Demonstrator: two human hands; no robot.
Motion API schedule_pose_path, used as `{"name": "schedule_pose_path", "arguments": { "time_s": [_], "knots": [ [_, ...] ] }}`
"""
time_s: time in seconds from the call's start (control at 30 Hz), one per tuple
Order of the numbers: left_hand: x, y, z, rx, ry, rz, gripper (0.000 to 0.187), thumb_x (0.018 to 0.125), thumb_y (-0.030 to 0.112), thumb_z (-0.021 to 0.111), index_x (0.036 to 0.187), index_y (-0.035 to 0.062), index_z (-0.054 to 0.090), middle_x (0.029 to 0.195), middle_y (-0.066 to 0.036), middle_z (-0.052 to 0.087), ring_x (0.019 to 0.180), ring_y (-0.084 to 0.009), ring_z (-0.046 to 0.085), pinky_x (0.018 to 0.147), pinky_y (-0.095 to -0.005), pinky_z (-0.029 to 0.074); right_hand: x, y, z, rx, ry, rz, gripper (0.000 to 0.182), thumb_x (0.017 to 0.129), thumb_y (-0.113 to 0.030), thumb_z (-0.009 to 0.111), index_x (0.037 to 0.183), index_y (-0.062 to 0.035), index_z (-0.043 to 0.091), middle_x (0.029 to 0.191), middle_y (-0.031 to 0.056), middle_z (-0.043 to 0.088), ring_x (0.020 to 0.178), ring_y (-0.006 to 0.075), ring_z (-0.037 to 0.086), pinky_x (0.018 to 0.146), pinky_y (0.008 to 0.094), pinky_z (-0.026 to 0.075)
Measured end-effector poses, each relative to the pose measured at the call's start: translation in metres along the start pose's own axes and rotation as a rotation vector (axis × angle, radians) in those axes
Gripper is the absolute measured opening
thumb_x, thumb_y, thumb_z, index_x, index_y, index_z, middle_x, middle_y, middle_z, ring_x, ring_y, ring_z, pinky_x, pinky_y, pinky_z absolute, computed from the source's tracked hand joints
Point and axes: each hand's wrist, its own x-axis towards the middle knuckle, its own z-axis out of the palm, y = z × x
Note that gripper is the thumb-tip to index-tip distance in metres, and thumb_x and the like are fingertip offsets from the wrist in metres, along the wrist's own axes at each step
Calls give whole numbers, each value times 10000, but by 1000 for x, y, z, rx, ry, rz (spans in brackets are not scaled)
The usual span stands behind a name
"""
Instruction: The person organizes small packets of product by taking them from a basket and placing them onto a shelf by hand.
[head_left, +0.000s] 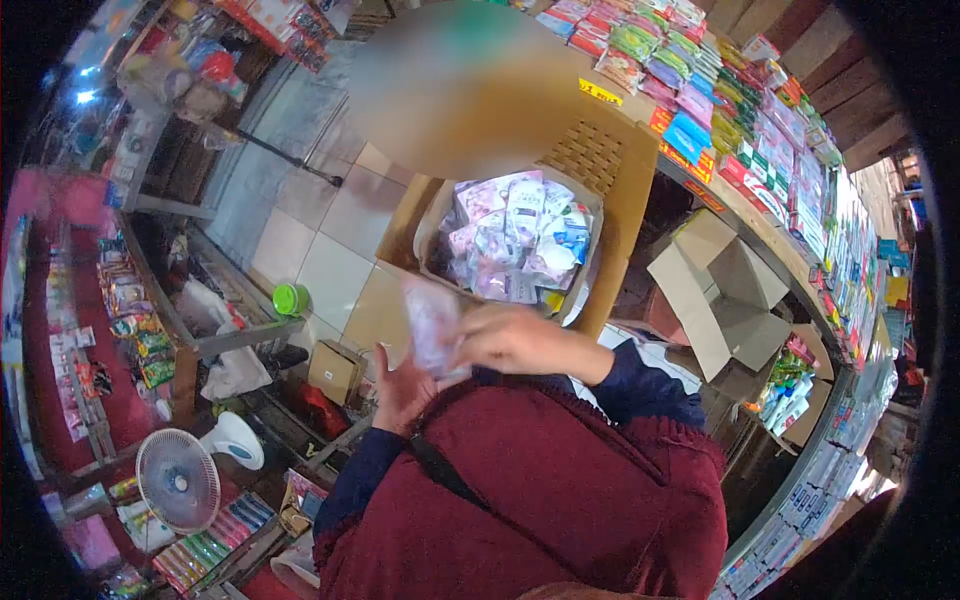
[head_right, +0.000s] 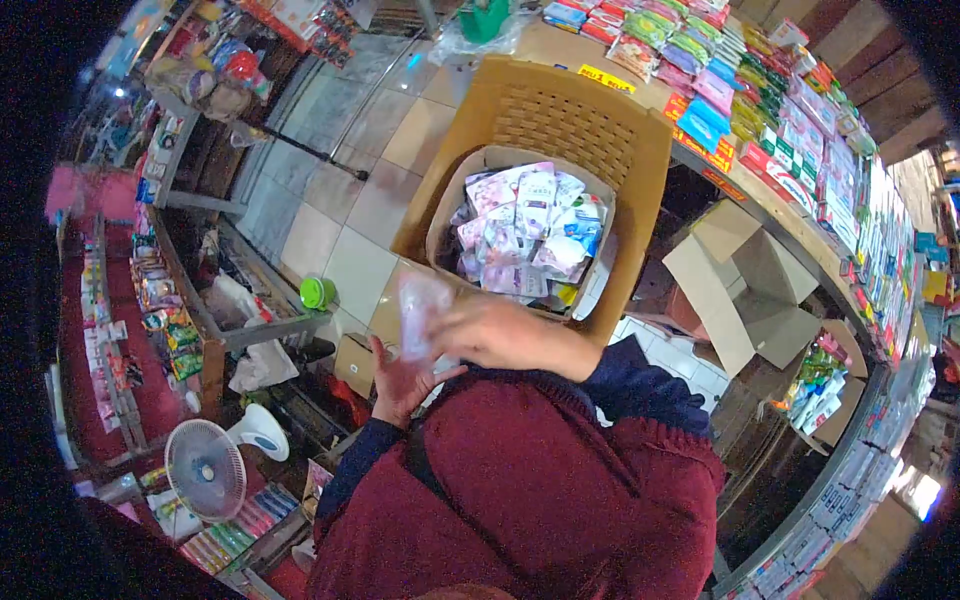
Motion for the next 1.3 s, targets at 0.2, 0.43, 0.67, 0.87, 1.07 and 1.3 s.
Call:
{"name": "schedule_pose_path", "arguments": {
  "time_s": [0.2, 0.43, 0.67, 0.87, 1.07, 1.3],
  "knots": [
    [6, 9, -5, 314, 260, 129, 695, 772, 320, 568, 1328, -12, 314, 1288, -217, 447, 1060, -336, 554, 887, -518, 467, -28, 120, 3, 185, 332, 567, 233, 801, -103, 614, 1030, -85, 651, 990, 108, 654, 862, 253, 634, 790, 334, 491],
    [0, -5, 31, 240, 106, 68, 785, 760, 356, 581, 1345, -65, 269, 1341, -227, 396, 1076, -326, 546, 913, -441, 460, -75, 227, 60, -520, -16, 436, 248, 799, -118, 569, 1042, -91, 611, 1054, 119, 588, 932, 310, 572, 780, 376, 474],
    [6, -9, 28, 179, 75, 87, 791, 784, 406, 546, 1366, -41, 250, 1365, -219, 373, 1146, -346, 498, 943, -439, 436, -72, 257, 63, -480, -77, 470, 257, 788, -70, 541, 1045, -75, 557, 950, 128, 566, 879, 327, 568, 711, 390, 469],
    [13, -6, 12, 140, 159, 105, 813, 781, 426, 559, 1391, 13, 215, 1365, -225, 368, 1155, -364, 484, 948, -484, 428, -40, 201, -15, -131, 258, 660, 257, 782, -118, 654, 1032, -85, 603, 871, 103, 594, 736, 220, 580, 665, 311, 486],
    [35, -13, -2, 289, 185, 222, 888, 744, 446, 669, 1395, 45, 217, 1393, -181, 343, 1213, -340, 433, 967, -476, 415, -16, 107, -38, 1093, 708, 865, 193, 849, -127, 619, 1030, -65, 593, 836, 22, 620, 645, 116, 590, 591, 251, 508],
    [36, 3, 31, 686, 117, 284, 795, 762, 413, 677, 1351, 19, 316, 1192, -143, 529, 1054, -260, 557, 852, -398, 479, -26, 50, 47, 1576, 654, 1205, 250, 861, -178, 609, 1077, -108, 506, 860, 47, 600, 646, 158, 621, 531, 300, 530]
  ]
}}
